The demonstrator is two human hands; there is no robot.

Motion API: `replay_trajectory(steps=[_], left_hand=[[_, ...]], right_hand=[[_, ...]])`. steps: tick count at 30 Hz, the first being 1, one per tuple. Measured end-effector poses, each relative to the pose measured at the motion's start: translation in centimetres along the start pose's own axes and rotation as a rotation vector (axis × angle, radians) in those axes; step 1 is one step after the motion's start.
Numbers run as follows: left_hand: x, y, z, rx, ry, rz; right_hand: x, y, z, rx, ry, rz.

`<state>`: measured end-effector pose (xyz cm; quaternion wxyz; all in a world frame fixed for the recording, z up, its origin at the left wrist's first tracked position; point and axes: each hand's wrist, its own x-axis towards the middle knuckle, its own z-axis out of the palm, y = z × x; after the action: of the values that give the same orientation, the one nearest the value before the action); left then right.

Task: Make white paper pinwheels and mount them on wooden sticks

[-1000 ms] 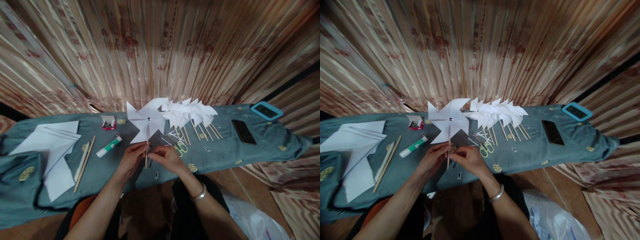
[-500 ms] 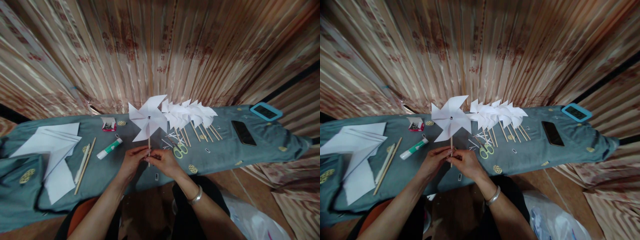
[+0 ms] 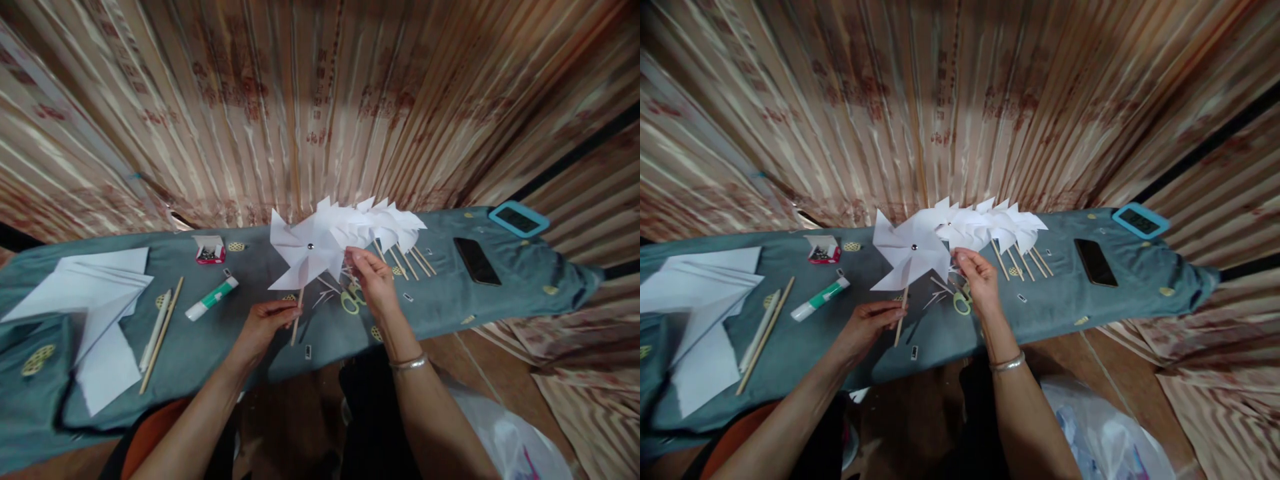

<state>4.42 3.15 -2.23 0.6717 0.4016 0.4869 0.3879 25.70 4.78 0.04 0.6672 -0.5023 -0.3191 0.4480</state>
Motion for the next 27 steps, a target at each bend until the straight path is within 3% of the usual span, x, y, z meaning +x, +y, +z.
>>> replay_trajectory(steps=[11,27], left_hand=[[0.0,0.1,0.0,0.036,0.053,-0.014],[0.2,-0.1,0.0,0.058,0.069,0.010]], right_hand=[[-0.2,0.4,1.1,0.080,-0.117,0.162],[-0.5,0.7,1.5,0.063,-0.109,0.143]])
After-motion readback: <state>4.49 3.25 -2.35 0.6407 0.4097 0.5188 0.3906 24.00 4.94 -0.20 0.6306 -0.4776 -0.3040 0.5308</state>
